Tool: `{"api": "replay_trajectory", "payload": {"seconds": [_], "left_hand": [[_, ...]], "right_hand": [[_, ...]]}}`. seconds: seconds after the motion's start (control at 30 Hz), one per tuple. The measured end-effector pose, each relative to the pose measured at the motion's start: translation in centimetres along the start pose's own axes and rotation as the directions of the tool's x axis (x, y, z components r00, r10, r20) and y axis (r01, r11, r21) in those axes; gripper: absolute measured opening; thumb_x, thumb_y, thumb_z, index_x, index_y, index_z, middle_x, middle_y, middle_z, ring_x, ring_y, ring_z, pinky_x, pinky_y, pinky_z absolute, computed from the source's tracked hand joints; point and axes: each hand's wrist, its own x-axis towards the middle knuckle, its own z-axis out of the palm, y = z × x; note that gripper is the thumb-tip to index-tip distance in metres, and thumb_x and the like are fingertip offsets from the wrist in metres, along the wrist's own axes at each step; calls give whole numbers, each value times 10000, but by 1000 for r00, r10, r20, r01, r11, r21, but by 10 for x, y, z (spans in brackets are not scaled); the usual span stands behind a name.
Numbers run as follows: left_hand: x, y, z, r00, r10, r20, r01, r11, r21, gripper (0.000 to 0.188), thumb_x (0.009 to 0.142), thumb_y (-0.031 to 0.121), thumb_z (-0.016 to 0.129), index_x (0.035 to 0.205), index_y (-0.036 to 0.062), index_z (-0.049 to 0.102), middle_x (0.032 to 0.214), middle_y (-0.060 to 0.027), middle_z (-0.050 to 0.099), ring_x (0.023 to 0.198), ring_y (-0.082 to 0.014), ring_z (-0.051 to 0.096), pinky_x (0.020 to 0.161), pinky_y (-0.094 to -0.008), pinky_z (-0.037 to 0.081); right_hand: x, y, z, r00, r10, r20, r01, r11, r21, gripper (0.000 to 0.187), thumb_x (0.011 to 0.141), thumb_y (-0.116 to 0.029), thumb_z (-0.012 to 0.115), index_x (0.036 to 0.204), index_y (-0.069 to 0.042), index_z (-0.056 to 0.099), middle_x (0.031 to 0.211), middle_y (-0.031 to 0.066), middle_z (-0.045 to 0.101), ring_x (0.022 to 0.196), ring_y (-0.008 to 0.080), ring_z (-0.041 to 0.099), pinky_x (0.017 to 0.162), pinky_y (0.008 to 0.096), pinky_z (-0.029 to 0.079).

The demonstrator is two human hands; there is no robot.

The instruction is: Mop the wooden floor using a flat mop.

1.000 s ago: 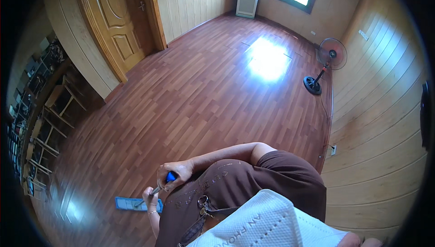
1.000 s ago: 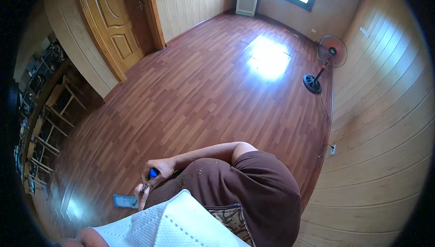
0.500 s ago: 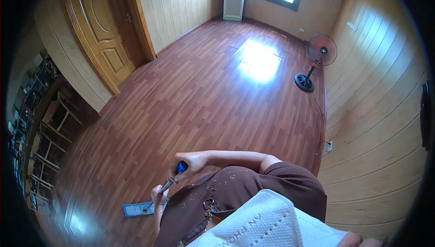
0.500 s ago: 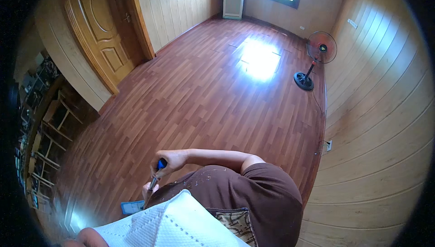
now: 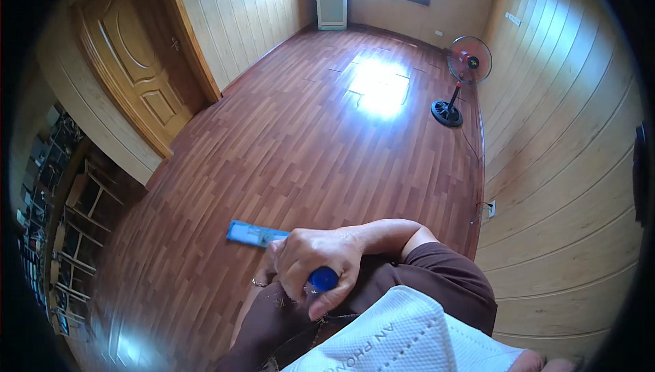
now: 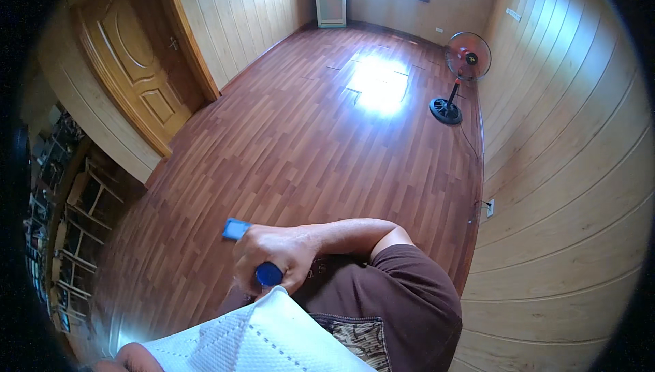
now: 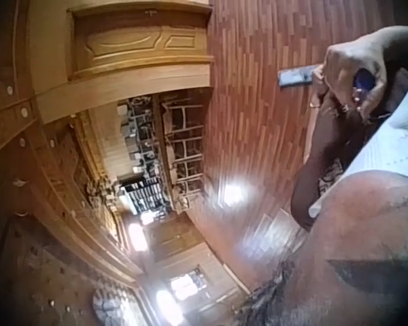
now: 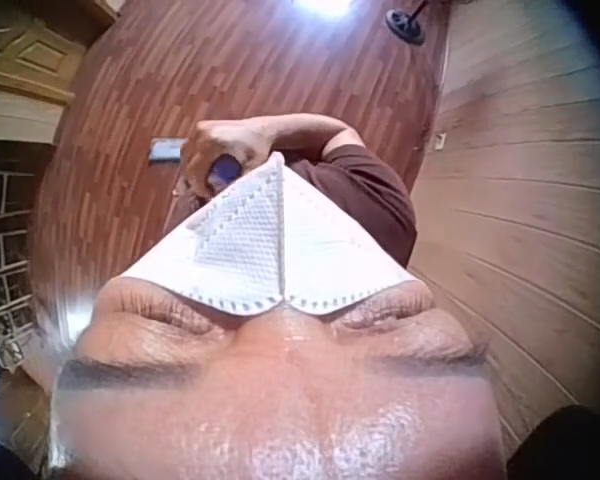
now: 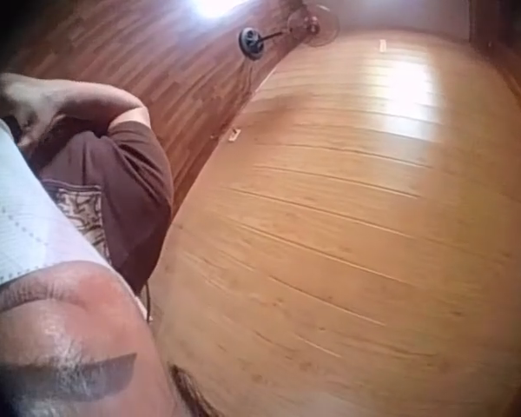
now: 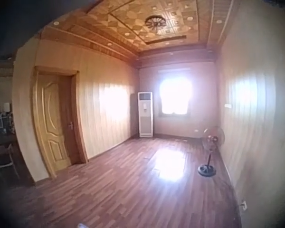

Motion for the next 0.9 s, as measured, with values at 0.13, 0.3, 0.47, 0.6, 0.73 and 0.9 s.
{"api": "replay_trajectory", "payload": {"seconds": [0.13, 0.3, 0.47, 0.6, 0.73, 0.9], "left_hand": [[7, 20, 2, 999, 8, -31, -11, 996, -86, 192, 752, 162, 642, 903, 46, 621, 807, -92, 635, 757, -134, 603, 672, -292, 474], [6, 48, -4, 997, 2, -76, -18, 979, -203, 255, 765, 193, 652, 972, 51, 608, 870, -107, 635, 815, -150, 606, 723, -302, 478], [-8, 79, -8, 990, -34, -135, -13, 942, -334, 319, 778, 225, 662, 1040, 56, 596, 933, -123, 636, 872, -166, 609, 775, -312, 481], [-18, 117, -19, 984, -64, -164, -15, 899, -438, 370, 788, 250, 670, 1094, 61, 586, 983, -135, 636, 918, -179, 612, 816, -320, 484], [-58, 170, -29, 960, -136, -244, -17, 843, -538, 422, 798, 275, 677, 1149, 65, 576, 1033, -147, 636, 964, -192, 614, 857, -328, 487], [-90, 273, -53, 615, 574, -541, -724, 683, -99, 1009, 745, 627, 652, 1453, 39, 237, 1338, -215, 488, 1256, -359, 470, 1078, -527, 328]], "right_hand": [[6, -22, 6, 997, -74, 29, 74, 997, -16, 254, 810, -308, 698, 816, -83, 579, 631, 2, 574, 573, 232, 597, 556, 378, 414], [8, -33, 3, 993, -72, 89, 71, 997, 8, 301, 820, -349, 700, 866, -74, 587, 651, 4, 584, 589, 222, 611, 542, 365, 433], [-1, -23, 5, 999, -12, 51, 8, 997, 80, 345, 799, -376, 742, 881, -73, 600, 696, 35, 605, 639, 250, 629, 547, 357, 462], [-14, 15, 1, 945, 323, 44, -315, 940, -132, 407, 764, -387, 774, 882, -45, 586, 710, 98, 605, 662, 312, 616, 562, 385, 457], [-41, 82, 25, 908, 420, -1, -419, 907, 42, 357, 775, -335, 772, 909, -43, 617, 688, 109, 588, 617, 204, 571, 564, 367, 432], [-90, 153, 45, 805, 593, 13, -593, 805, 10, 342, 776, -366, 768, 832, -58, 630, 651, 101, 574, 576, 176, 525, 545, 359, 422]]}}
